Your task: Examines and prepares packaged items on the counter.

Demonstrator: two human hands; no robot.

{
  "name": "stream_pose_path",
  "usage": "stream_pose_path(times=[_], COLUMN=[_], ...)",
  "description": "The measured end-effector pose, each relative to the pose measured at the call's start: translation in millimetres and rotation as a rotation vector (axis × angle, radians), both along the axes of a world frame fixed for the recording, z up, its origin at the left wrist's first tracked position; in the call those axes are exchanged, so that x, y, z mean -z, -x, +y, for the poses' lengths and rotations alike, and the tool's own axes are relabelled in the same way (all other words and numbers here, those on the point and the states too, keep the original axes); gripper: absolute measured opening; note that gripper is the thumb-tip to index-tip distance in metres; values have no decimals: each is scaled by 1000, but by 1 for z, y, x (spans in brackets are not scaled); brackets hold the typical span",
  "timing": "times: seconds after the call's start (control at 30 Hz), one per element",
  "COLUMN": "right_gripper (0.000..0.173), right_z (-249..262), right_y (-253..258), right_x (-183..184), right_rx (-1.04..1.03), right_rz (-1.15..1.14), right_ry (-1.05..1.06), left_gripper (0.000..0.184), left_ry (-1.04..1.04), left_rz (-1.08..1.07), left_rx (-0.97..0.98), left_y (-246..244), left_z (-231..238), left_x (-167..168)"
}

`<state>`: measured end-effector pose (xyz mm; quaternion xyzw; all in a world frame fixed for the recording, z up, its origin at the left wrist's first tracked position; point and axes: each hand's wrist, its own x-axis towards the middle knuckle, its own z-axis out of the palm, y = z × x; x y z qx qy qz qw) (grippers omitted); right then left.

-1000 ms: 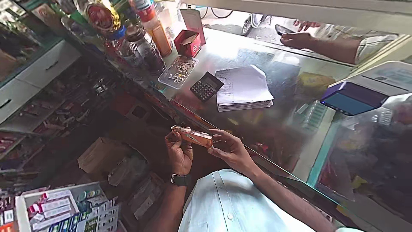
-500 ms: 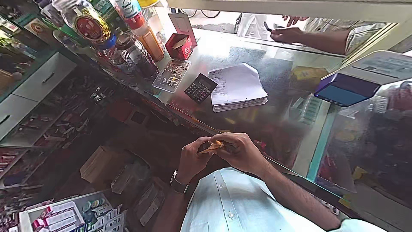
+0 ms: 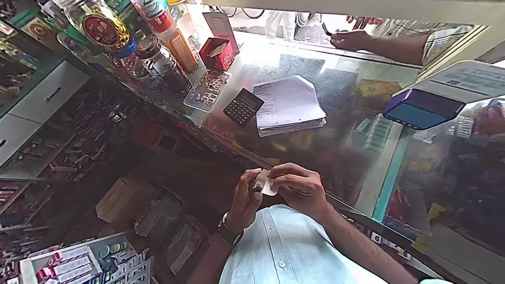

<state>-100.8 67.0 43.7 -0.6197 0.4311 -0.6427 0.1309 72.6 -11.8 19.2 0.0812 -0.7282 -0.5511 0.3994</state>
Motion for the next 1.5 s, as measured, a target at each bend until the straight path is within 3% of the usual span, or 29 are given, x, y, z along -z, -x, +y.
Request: stream_pose_path(times=[0.13,0.27,0.5,0.63,0.7,0.83,0.93,1.0,1.1,1.27,1.5], right_gripper=[3,2,11,13,18,19,21,22,21,22,15], right_z=[0,-7,-56,-47,-38,-24,-17,-11,1,23,38], right_y=[2,8,33,26,21,17,22,26,29,18,-1], right_x=[0,1,2,6,12,8,-5,-13,-24,-36,-46], right_rx=[-60,-107,-478,-621,-690,-628,-596,-589,-560,-375,-147], right_rz=[-31,-129,-608,-537,-489,-423,-309,-247,-182,-135,-260], right_ry=[-22,-66,-414,-457,-434,-358,-327,-326,-366,-486,-599], left_gripper=[40,57,22,11,16,12,46,51,44,48,45], left_ry=[-92,-245,-657,-842,-934,-810,-659,-562,-414,-287,-164], left_rz=[74,67,-47,-21,13,35,28,0,-2,-97,-309], left_rx=[16,33,-192,-277,-300,-260,-13,44,-47,-213,-353], left_y=[5,10,28,20,16,10,-2,-6,-2,4,6], left_z=[7,7,-8,7,17,31,40,46,52,61,68], left_x=[-3,-9,-39,-38,-34,-32,-25,-21,-22,-24,-24])
